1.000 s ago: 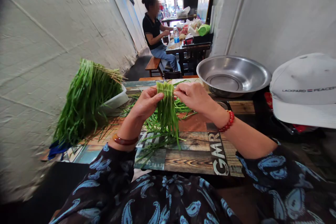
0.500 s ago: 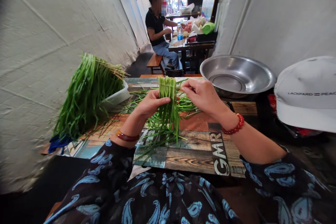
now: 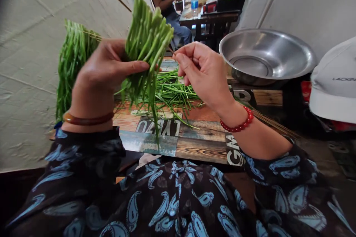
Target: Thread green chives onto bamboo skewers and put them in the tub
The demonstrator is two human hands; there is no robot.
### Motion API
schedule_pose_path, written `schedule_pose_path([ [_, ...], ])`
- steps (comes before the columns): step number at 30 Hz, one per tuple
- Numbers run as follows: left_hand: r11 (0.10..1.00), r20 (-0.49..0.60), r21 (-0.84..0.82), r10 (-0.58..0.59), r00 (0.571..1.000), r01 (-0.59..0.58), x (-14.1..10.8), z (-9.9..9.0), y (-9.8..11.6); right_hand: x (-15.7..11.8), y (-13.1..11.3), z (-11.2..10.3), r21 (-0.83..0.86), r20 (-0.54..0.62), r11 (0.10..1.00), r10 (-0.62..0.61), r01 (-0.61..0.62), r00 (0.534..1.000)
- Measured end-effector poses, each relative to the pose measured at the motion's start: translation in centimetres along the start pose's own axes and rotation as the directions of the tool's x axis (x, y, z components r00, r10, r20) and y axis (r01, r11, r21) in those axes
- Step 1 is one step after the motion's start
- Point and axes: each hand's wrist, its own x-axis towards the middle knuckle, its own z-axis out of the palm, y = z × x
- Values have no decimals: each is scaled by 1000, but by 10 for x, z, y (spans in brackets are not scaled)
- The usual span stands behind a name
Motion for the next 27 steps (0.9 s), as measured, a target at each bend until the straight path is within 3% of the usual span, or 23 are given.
schedule_pose_path([
  [4,982,237,183,7,971,-51,-10,0,1,-19,18,5,135,94,990,24,-37,995],
  [7,971,440,236,-73,895,-36,-13,18,-19,-44,35,5,172,81,978,108,-120,991],
  [11,969,601,246,-163,783,13,-20,50,-52,-90,48,4,157,3,939,310,-307,951],
  [14,987,722,162,-132,679,20,-29,68,-73,-126,56,1,137,-30,891,440,-432,898],
  [15,992,739,123,-102,666,15,-31,72,-79,-137,60,-1,133,-27,876,471,-464,882],
  [16,996,735,91,-72,675,8,-33,75,-85,-146,64,-2,119,-15,862,498,-493,867],
  [20,980,590,179,-37,807,-86,-31,86,-104,-168,81,-10,32,-38,852,523,-522,852],
  [23,900,602,362,-25,798,-245,-26,95,-110,-173,85,-12,-114,-57,880,458,-462,887],
  [27,739,657,535,-60,751,-409,-21,107,-109,-174,75,-9,-402,-36,884,246,-239,969],
])
